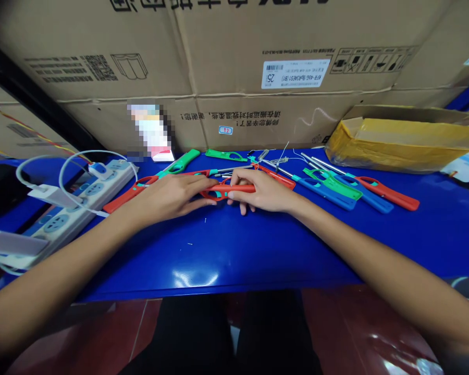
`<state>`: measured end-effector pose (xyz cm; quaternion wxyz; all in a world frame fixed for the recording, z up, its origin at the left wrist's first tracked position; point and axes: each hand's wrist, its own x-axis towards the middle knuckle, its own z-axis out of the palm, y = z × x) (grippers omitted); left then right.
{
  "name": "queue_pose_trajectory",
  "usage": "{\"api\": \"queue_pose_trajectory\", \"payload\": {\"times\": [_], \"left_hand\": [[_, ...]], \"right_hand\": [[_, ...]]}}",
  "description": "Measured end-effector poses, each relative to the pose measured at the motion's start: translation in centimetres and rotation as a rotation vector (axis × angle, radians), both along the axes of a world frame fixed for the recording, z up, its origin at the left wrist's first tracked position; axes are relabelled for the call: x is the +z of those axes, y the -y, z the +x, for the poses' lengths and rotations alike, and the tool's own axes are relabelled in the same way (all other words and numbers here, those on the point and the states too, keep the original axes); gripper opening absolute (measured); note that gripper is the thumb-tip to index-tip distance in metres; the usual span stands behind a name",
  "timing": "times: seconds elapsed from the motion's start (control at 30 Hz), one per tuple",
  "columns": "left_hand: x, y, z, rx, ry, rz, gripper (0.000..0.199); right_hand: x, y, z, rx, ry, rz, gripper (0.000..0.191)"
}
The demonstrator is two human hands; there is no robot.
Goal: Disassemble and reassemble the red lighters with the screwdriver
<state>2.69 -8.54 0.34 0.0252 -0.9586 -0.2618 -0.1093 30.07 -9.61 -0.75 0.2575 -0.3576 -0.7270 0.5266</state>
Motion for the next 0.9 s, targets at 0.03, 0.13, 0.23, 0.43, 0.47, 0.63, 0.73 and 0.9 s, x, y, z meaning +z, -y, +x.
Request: {"api": "queue_pose_trajectory", "payload": {"times": [0.03,0.13,0.23,0.43,0.47,0.63,0.73,0.9], "left_hand": [[0.0,0.1,0.1,-0.007,0.003,0.019,0.041],[0.2,0.4,0.2,-0.024,0.013,0.068,0.042],[0.2,0.4,0.3,-0.053,0.014,0.116,0.042],[-0.3,0.1,0.3,-0.134,0.051,0.212,0.041],[-0.4,0.0,0.3,-0.141,0.055,0.215,0.041],[-0.4,-0.1,0.2,-0.15,0.046,0.219,0.043],[-0.3,0.0,0.2,-0.133,0.019,0.223,0.042],[-0.7,0.0,0.3,-0.133,0.042,0.215,0.043]], "right_hand": [[0.3,0.1,0.2,0.037,-0.034,-0.074,0.031],[1.2,0.3,0.7,0.134,-0.118,-0.302,0.036],[1.2,0.2,1.1,0.175,-0.174,-0.509,0.049],[-0.3,0.1,0.3,0.214,-0.223,-0.647,0.035],[-0.5,0.2,0.0,0.183,-0.235,-0.621,0.032],[-1.1,0.8,-1.1,0.077,-0.219,-0.563,0.039],[-1.1,1.0,-1.3,0.034,-0.191,-0.553,0.05],[-1.2,1.1,-1.2,0.012,-0.171,-0.516,0.044]]}}
